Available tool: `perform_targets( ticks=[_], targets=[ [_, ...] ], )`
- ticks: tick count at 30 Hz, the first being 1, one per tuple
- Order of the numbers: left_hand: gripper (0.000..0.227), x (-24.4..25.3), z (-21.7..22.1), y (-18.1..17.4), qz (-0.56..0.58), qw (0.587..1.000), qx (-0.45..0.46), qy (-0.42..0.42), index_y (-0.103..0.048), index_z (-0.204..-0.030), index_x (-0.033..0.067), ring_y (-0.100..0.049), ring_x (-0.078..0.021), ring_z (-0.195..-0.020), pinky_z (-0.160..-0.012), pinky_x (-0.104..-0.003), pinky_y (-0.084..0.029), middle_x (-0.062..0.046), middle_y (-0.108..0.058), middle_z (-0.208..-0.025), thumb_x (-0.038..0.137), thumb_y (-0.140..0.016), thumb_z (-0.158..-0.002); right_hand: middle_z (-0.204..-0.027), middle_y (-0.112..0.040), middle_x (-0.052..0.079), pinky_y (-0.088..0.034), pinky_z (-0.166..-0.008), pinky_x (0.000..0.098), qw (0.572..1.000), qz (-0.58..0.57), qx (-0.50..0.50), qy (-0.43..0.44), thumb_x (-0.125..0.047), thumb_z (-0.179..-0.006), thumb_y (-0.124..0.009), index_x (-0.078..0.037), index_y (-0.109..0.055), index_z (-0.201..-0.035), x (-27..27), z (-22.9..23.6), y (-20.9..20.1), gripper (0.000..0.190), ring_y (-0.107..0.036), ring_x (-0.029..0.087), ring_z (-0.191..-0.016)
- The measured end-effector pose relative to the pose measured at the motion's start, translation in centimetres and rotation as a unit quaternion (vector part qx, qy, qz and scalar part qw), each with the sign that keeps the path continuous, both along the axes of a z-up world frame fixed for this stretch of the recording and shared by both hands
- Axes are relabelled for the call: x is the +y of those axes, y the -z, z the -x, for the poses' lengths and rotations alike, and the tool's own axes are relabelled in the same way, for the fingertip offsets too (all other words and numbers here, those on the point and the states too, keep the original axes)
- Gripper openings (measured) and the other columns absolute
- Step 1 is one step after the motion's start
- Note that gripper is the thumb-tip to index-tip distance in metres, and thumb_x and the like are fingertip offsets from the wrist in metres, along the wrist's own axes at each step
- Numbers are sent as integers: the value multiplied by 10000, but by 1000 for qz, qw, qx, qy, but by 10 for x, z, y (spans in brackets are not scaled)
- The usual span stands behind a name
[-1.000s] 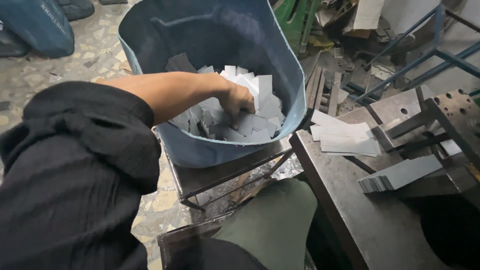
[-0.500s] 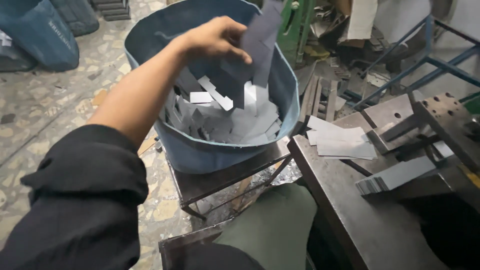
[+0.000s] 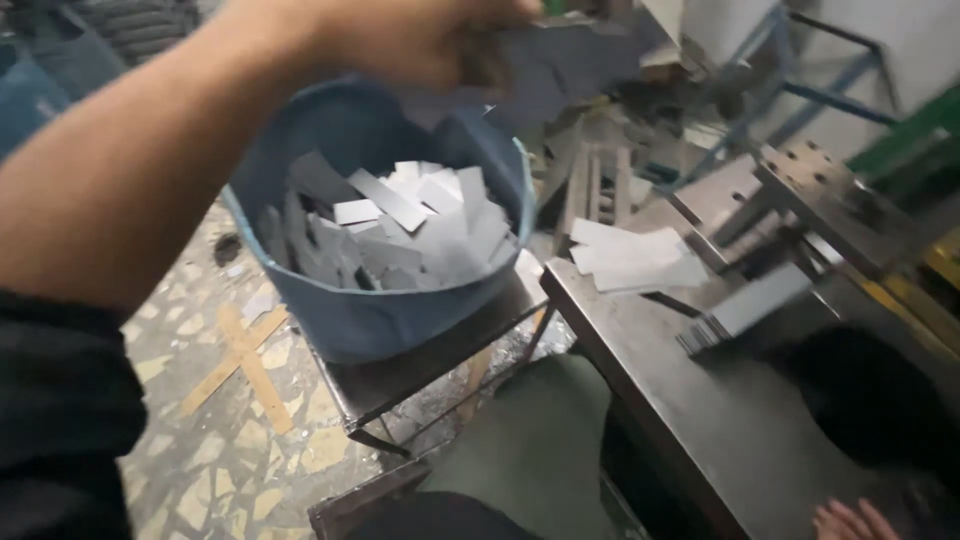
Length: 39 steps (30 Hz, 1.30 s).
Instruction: Manually shaping metal plates using an industrial stamping machine.
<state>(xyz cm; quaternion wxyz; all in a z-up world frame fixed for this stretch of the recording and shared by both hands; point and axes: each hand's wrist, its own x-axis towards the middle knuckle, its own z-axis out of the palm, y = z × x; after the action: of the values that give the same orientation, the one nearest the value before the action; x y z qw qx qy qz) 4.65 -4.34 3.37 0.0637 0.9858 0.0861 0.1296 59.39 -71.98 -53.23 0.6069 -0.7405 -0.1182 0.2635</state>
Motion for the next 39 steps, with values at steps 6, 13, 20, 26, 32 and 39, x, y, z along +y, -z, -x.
perform_targets(
  ticks=[6,13,20,26,32,39],
  targets=[
    [196,-130,-94,-31,-203,953,89,207,-762,-1008,63,-676,-297,-564,-516,-446,-567,-109,-742,-808,28,-679,-834,-1184,-596,300,-532,-958,442,921,-31,-354,160,167,-1073,-523,180,-460,-1416,132,261,-165,350,-613,352,-1034],
    [165,-258,-232,147,-186,892,41,410,-791,-809,133,-707,-298,-605,-538,-426,-570,-77,-766,-776,230,-659,-831,-1147,-650,287,-589,-770,370,895,-135,-341,255,164,-991,-490,75,-524,-1358,134,257,-166,380,-691,328,-967],
    [259,-362,-319,341,-129,931,100,327,-799,-848,208,-767,-230,-815,-660,-467,-619,10,-769,-808,299,-557,-862,-1092,-690,199,-554,-860,350,880,-157,-315,320,-80,-1025,-518,0,-603,-1275,138,258,-169,276,-692,256,-952],
    [222,-333,-282,300,-47,943,149,293,-803,-920,155,-778,-317,-877,-696,-492,-627,-90,-784,-853,153,-587,-871,-1220,-670,191,-466,-1021,392,887,-159,-327,286,-162,-1017,-510,21,-620,-1283,155,280,-208,341,-636,275,-1154],
    [306,-316,-246,308,25,945,115,304,-730,-1164,85,-737,-379,-989,-803,-499,-617,-150,-743,-1130,49,-554,-917,-1292,-694,133,-429,-1075,388,900,-27,-390,196,-201,-921,-641,-61,-700,-1294,155,287,-220,403,-605,247,-1230],
    [344,-305,-222,290,44,943,71,322,-519,-1323,37,-690,-398,-1101,-920,-509,-559,-177,-691,-1175,28,-463,-984,-1125,-721,104,-489,-985,496,851,92,-514,61,-148,-739,-834,-74,-735,-1137,157,279,-211,417,-656,381,-1109]
  ],
)
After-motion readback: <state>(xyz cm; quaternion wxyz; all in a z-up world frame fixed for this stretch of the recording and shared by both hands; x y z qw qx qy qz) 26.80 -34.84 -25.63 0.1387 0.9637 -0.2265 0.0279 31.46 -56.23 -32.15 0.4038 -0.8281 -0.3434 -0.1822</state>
